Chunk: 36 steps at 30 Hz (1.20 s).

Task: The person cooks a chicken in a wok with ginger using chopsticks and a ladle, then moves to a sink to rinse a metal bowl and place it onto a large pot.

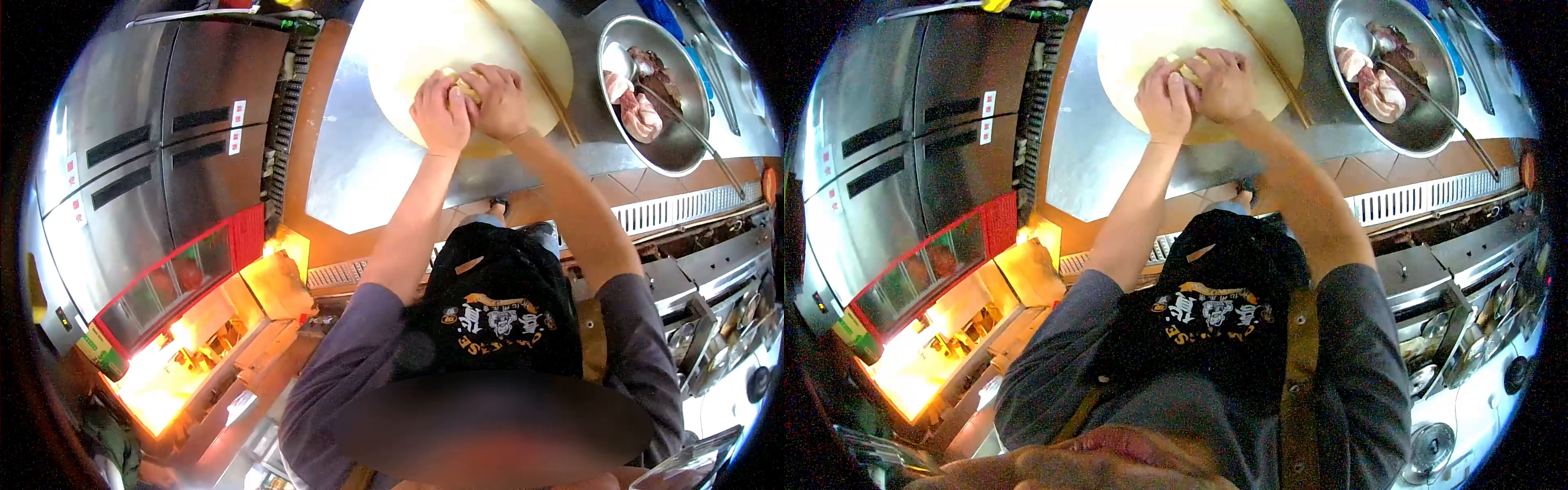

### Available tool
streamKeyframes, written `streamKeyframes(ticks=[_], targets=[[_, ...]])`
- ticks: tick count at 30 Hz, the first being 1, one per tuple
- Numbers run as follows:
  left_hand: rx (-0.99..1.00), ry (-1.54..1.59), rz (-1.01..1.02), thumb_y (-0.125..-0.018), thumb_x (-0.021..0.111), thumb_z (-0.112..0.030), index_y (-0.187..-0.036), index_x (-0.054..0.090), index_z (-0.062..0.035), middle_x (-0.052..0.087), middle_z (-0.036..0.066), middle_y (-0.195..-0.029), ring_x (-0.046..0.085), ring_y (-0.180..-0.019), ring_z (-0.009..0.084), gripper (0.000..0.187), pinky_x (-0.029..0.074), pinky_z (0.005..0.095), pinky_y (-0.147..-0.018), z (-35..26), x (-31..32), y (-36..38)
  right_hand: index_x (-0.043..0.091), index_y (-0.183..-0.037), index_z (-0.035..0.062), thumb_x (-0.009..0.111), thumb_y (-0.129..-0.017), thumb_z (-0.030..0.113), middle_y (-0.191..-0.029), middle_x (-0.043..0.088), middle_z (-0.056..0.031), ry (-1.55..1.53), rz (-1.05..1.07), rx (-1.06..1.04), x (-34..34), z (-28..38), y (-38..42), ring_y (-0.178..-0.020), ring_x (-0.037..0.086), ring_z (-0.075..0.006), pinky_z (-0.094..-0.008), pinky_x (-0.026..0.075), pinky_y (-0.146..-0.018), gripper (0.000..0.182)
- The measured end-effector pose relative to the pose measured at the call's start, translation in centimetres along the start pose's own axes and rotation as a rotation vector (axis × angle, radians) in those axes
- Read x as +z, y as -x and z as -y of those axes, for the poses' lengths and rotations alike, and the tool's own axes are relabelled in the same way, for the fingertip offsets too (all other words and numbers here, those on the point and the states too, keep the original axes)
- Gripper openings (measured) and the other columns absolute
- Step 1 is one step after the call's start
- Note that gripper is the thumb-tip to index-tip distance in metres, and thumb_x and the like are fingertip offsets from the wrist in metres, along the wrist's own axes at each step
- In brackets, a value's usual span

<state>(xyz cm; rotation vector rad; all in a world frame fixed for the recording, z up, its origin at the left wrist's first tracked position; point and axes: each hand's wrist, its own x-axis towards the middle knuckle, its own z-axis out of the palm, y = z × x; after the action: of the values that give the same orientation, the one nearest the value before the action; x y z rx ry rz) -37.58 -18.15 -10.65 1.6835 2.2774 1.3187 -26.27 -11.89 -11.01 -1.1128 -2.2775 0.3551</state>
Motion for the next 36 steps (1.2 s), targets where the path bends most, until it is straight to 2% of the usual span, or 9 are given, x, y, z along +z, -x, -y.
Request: streamKeyframes(ticks=[6, 8, 12, 15, 17, 20, 26, 34, 36], targets=[[-0.146, 0.361, 0.121, -0.096, 0.043, -0.022, -0.105, 0.062, -0.0008, 0.064, 0.016, -0.109, 0.061, -0.094, 0.0307, 0.030, 0.049, 0.0364, -0.082, 0.8, 0.9, -1.4, 0.066, -0.108, 0.0100, 0.057, -0.087, 0.018, -0.108, 0.066, -0.0097, -0.366, -0.118, 0.258, 2.6, 2.3, -0.7, -0.104, 0.058, -0.0318, -0.0409, 0.045, -0.091, 0.024], [-0.567, 0.868, 0.006, -0.098, 0.043, -0.023, -0.105, 0.063, 0.0003, 0.064, 0.011, -0.105, 0.060, -0.092, 0.0240, 0.031, 0.049, 0.0357, -0.082, 0.0, 1.0, -1.3, 0.066, -0.108, 0.0057, 0.055, -0.088, 0.016, -0.103, 0.067, -0.0132, -0.485, -0.112, 0.330, 0.7, 4.1, -1.7, -0.100, 0.060, -0.0336, -0.0402, 0.048, -0.088, 0.025], [-0.582, 0.969, -0.095, -0.098, 0.042, -0.024, -0.108, 0.062, 0.0009, 0.063, 0.009, -0.105, 0.057, -0.097, 0.0215, 0.034, 0.046, 0.0351, -0.089, 1.5, 1.5, -2.1, 0.069, -0.100, 0.0004, 0.057, -0.092, 0.017, -0.097, 0.070, -0.0089, -1.137, -0.205, 0.623, 3.3, 5.0, -2.4, -0.088, 0.064, -0.0144, -0.0291, 0.052, -0.078, 0.022], [-0.570, 1.013, -0.058, -0.096, 0.041, -0.025, -0.107, 0.063, -0.0001, 0.064, 0.011, -0.109, 0.057, -0.100, 0.0219, 0.036, 0.045, 0.0358, -0.092, 3.7, 1.6, -2.4, 0.066, -0.106, 0.0027, 0.056, -0.094, 0.021, -0.093, 0.069, -0.0041, -1.325, -0.184, 0.812, 4.4, 5.6, -3.2, -0.086, 0.063, -0.0133, -0.0292, 0.053, -0.079, 0.024], [-0.815, 1.213, -0.022, -0.093, 0.043, -0.026, -0.102, 0.063, -0.0026, 0.063, 0.010, -0.102, 0.057, -0.102, 0.0230, 0.033, 0.045, 0.0373, -0.093, 1.0, -0.9, -4.2, 0.068, -0.102, 0.0049, 0.062, -0.092, 0.023, -0.091, 0.069, -0.0034, -1.382, -0.261, 0.889, 4.3, 6.5, -3.8, -0.086, 0.062, -0.0125, -0.0293, 0.053, -0.079, 0.021], [-0.689, 1.170, -0.019, -0.090, 0.040, -0.030, -0.099, 0.062, -0.0011, 0.063, 0.011, -0.103, 0.059, -0.102, 0.0245, 0.037, 0.047, 0.0381, -0.091, -5.0, -2.7, -5.2, 0.067, -0.098, 0.0055, 0.068, -0.089, 0.020, -0.092, 0.070, -0.0039, -1.712, -0.351, 0.904, -1.4, 8.0, -4.3, -0.087, 0.063, -0.0118, -0.0282, 0.053, -0.080, 0.017], [-0.627, 1.366, 0.109, -0.091, 0.037, -0.030, -0.112, 0.058, -0.0014, 0.060, 0.012, -0.113, 0.059, -0.109, 0.0280, 0.041, 0.046, 0.0399, -0.097, -17.1, -2.9, -3.1, 0.070, -0.097, 0.0039, 0.065, -0.083, 0.017, -0.093, 0.069, -0.0050, -1.578, -0.624, 0.735, -12.1, 5.1, 0.1, -0.088, 0.062, -0.0117, -0.0285, 0.051, -0.081, 0.020], [-0.441, 1.303, 1.028, -0.093, 0.036, -0.023, -0.112, 0.059, 0.0001, 0.061, 0.013, -0.110, 0.059, -0.105, 0.0257, 0.037, 0.047, 0.0380, -0.094, -41.2, 3.1, 18.4, 0.067, -0.106, 0.0024, 0.063, -0.088, 0.011, -0.096, 0.068, -0.0062, -1.378, -1.499, 0.685, -32.4, -3.7, 26.9, -0.089, 0.063, -0.0139, -0.0271, 0.052, -0.082, 0.020], [-0.098, 1.271, 1.276, -0.094, 0.034, -0.020, -0.109, 0.058, 0.0024, 0.061, 0.015, -0.107, 0.059, -0.101, 0.0255, 0.037, 0.049, 0.0370, -0.091, -47.7, 1.9, 27.7, 0.065, -0.103, 0.0012, 0.054, -0.092, 0.015, -0.096, 0.066, -0.0071, -1.293, -1.700, 0.651, -37.6, -3.0, 37.2, -0.087, 0.063, -0.0168, -0.0300, 0.053, -0.078, 0.020]])
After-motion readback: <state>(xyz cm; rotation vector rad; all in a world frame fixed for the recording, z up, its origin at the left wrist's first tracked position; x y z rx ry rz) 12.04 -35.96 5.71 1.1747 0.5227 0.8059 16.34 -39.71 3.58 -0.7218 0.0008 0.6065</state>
